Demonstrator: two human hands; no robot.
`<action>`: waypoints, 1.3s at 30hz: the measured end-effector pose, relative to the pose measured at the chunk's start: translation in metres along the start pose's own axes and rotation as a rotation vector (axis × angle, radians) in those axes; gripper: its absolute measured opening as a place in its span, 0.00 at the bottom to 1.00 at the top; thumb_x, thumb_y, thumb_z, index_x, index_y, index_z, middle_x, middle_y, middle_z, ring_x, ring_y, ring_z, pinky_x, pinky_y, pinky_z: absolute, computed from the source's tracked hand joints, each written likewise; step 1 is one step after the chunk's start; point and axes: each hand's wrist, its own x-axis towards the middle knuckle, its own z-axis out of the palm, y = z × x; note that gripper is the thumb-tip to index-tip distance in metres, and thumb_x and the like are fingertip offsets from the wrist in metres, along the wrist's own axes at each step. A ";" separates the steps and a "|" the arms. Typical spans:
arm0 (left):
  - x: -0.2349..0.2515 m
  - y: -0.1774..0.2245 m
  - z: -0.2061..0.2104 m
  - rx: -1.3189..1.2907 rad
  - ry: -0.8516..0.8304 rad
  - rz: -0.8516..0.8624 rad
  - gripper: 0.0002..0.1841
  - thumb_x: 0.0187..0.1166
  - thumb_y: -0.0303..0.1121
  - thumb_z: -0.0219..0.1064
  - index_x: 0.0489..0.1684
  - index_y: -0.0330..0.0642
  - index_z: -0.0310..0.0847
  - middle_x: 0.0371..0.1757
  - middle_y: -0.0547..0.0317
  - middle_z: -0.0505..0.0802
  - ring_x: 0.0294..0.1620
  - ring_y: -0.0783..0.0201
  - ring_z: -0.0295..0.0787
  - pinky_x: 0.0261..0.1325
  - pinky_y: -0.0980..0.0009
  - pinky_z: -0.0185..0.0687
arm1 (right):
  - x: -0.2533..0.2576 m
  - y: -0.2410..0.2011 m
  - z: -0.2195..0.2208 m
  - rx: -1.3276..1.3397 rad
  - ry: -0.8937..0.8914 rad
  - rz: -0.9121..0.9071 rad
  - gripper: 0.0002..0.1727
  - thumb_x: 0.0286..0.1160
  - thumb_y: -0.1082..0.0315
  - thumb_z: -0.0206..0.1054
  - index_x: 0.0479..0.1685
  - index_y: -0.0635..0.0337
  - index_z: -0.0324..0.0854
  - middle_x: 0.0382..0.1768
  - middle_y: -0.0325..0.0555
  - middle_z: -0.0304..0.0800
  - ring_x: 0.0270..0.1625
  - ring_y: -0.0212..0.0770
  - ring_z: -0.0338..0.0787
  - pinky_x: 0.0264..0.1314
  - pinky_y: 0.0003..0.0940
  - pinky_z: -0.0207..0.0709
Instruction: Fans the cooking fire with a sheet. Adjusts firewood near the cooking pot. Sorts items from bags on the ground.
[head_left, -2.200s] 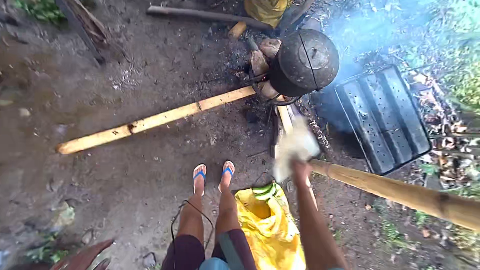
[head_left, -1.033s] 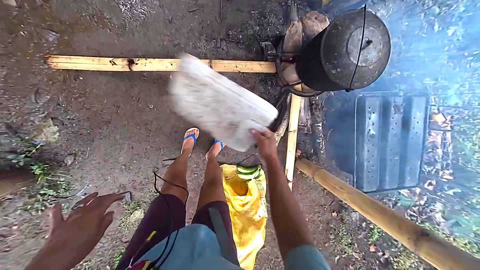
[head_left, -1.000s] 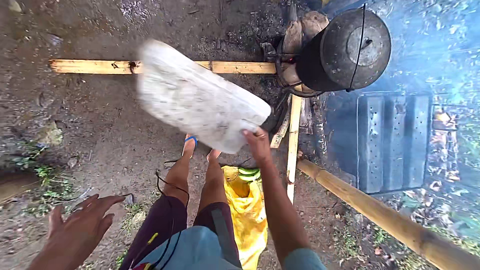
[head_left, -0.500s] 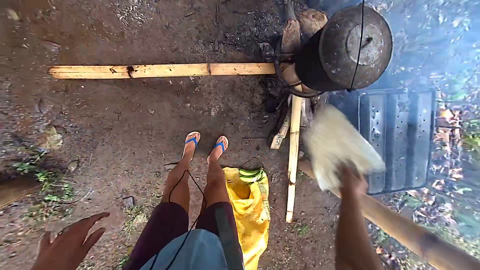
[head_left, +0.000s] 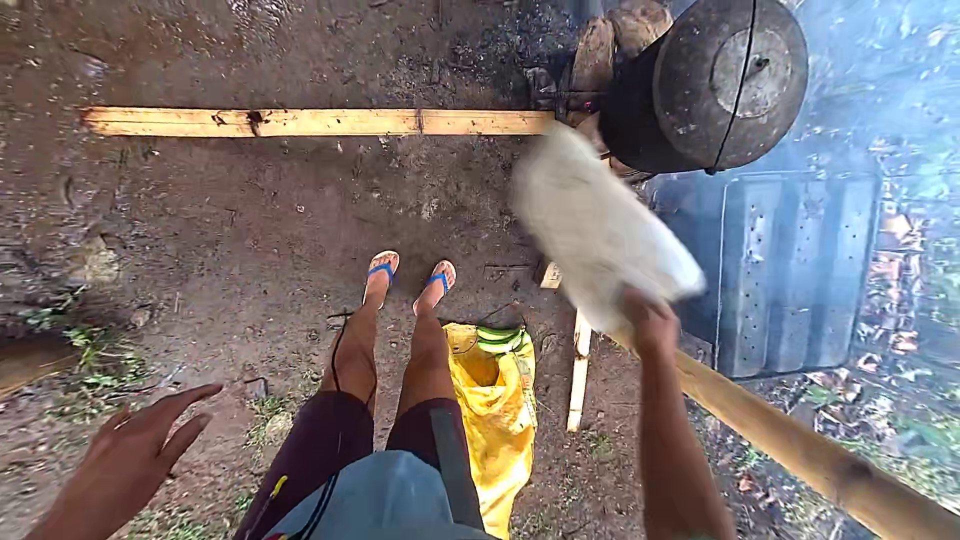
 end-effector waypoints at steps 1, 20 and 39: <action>-0.006 -0.009 -0.002 -0.012 -0.013 -0.029 0.20 0.88 0.29 0.59 0.76 0.32 0.78 0.73 0.27 0.84 0.77 0.25 0.76 0.83 0.22 0.47 | 0.002 0.019 -0.044 -0.066 0.215 0.095 0.23 0.87 0.69 0.63 0.76 0.72 0.72 0.63 0.63 0.87 0.59 0.48 0.92 0.62 0.45 0.88; 0.018 -0.027 0.008 0.036 -0.004 0.029 0.20 0.87 0.30 0.60 0.75 0.36 0.79 0.70 0.30 0.87 0.75 0.27 0.79 0.81 0.20 0.48 | -0.058 0.036 -0.014 -0.272 0.572 0.348 0.27 0.81 0.59 0.69 0.68 0.74 0.80 0.63 0.71 0.88 0.66 0.63 0.88 0.71 0.61 0.78; 0.126 0.181 -0.038 -0.302 -0.162 0.303 0.38 0.87 0.44 0.64 0.93 0.36 0.52 0.87 0.35 0.71 0.85 0.41 0.71 0.84 0.44 0.68 | -0.115 -0.014 0.053 0.479 0.433 0.207 0.14 0.84 0.73 0.64 0.60 0.76 0.73 0.38 0.50 0.90 0.33 0.36 0.92 0.38 0.35 0.91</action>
